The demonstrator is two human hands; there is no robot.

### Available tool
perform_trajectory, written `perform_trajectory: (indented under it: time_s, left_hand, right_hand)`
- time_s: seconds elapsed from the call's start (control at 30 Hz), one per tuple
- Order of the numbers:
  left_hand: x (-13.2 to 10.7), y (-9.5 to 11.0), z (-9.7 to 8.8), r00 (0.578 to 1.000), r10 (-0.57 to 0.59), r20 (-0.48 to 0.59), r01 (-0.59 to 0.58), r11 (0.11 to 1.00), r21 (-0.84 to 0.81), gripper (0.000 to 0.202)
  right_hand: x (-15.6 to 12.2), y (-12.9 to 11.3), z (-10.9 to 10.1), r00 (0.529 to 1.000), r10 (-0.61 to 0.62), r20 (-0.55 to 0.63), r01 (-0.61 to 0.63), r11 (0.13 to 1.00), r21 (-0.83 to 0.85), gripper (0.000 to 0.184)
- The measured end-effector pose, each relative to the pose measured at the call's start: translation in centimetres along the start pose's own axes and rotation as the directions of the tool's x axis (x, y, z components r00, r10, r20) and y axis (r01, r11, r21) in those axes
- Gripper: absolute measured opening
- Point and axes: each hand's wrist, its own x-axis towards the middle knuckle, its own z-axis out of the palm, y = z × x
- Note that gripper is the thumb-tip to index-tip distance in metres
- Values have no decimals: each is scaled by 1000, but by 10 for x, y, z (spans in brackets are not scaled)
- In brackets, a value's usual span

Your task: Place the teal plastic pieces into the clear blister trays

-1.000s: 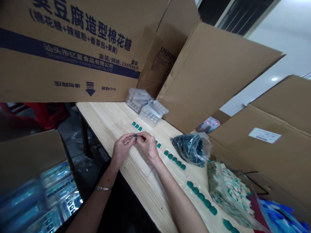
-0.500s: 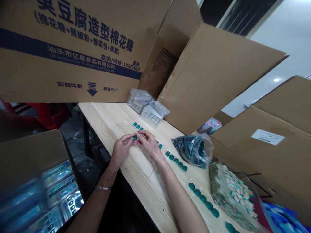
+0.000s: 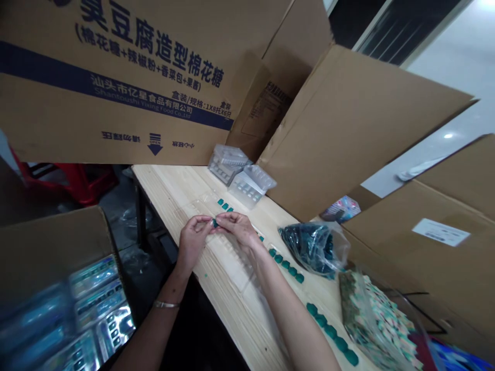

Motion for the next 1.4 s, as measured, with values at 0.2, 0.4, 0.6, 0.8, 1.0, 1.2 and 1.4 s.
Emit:
perform_trajectory:
  time_s: [0.2,0.4,0.6,0.8,1.0,1.2,1.4]
  left_hand:
    - [2,4,-4,993,-16,-115,-3,985,-170,25]
    - [4,7,-6,983,-175,-52,130,870,-476,25]
    - [9,9,-8,962,-263,-70,154,740,-654,15]
    - [11,11,-7,951,-304,-50,181,683,-708,20]
    - [10,16,-9,949,-313,34,216,568,-794,24]
    - [10,23,-15,955,-296,33,193,532,-824,25]
    - [0,30,-5,923,-374,87,257,434,-864,24]
  right_hand:
    - [64,-4,-12,906,-403,-131,315,848,-426,19]
    - [132,9,-12,821,-566,74,383,451,-806,6]
    - [144,26,-8,845,-509,162,401,404,-822,9]
    - [148,31,-1,873,-459,163,370,406,-835,10]
    - [130,16,-3,879,-461,120,358,472,-806,13]
    - [28,-13,10,937,-304,173,348,763,-545,22]
    - [-38,0,39,888,-347,301,458,718,-525,18]
